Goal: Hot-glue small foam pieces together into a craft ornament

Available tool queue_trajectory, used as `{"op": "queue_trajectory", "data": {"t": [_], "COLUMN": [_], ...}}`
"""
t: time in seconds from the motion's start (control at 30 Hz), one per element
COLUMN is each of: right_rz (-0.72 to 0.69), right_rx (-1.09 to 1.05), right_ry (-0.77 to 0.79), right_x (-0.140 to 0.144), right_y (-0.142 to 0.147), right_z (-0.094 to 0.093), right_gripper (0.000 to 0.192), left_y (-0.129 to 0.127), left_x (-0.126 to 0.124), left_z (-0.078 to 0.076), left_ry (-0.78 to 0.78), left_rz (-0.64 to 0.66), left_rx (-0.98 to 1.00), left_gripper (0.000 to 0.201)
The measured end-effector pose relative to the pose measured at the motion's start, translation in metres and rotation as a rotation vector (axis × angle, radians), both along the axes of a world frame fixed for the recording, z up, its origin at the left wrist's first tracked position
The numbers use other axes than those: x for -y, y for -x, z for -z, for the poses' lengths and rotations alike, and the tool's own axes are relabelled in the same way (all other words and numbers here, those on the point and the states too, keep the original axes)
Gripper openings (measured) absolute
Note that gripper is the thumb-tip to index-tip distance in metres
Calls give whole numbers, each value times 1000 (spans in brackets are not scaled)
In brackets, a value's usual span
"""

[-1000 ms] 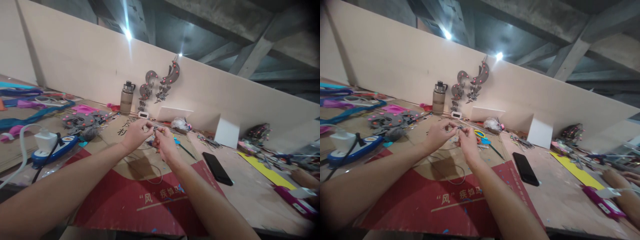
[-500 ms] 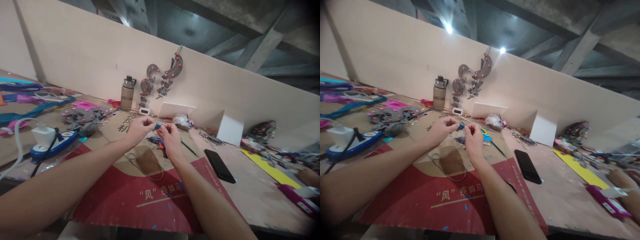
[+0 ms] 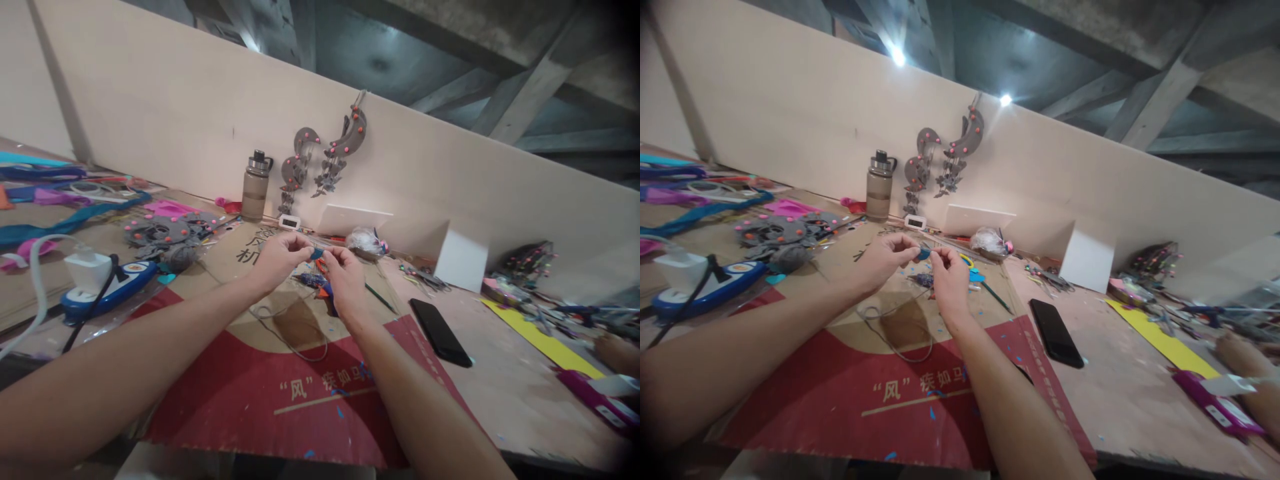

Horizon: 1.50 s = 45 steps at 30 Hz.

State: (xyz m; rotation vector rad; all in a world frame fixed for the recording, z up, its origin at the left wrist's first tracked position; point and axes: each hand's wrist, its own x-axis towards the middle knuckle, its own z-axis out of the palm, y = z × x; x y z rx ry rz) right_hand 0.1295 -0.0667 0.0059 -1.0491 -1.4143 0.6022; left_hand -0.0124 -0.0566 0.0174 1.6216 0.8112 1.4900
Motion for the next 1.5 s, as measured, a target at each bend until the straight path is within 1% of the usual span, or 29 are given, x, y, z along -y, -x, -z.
{"op": "queue_trajectory", "data": {"t": [0.17,0.33,0.4,0.53,0.6,0.67,0.83,0.97,1.1,1.2,1.3,1.43,1.5], "right_rz": [35,28,28,60,73,83,119,122,130,125,125,132,143], "right_rx": [13,19,27,31,51,102,245,289,336,354,371,391,405], "right_ry": [-3,2,2,-22,-32,-44,-89,-96,-127,-123,-119,-108,-117], "right_x": [2,1,0,-4,-4,-1,10,15,17,15,13,12,12], "right_y": [0,0,-1,-7,-10,-11,-8,-4,-2,-3,-5,-7,-7], "right_z": [-2,-1,0,2,0,-3,-11,-13,-13,-11,-8,-6,-7], "right_gripper": [24,23,22,21,20,19,15,12,12,12,13,13,13], "left_y": [0,0,1,6,9,10,9,9,10,10,10,11,12], "left_x": [-1,-6,-10,-17,-18,-18,-15,-11,-9,-8,-7,-8,-9], "left_z": [1,6,8,9,8,7,4,2,0,-1,-2,-3,-3], "left_ry": [3,30,78,222,269,267,162,81,42,71,140,266,295], "left_rz": [22,71,132,346,410,408,328,244,203,204,241,349,380], "left_rx": [14,34,58,72,69,60,-41,-120,-162,-156,-172,-151,-131], "left_gripper": [8,10,12,21,25,27,24,19,16,14,14,24,29]}}
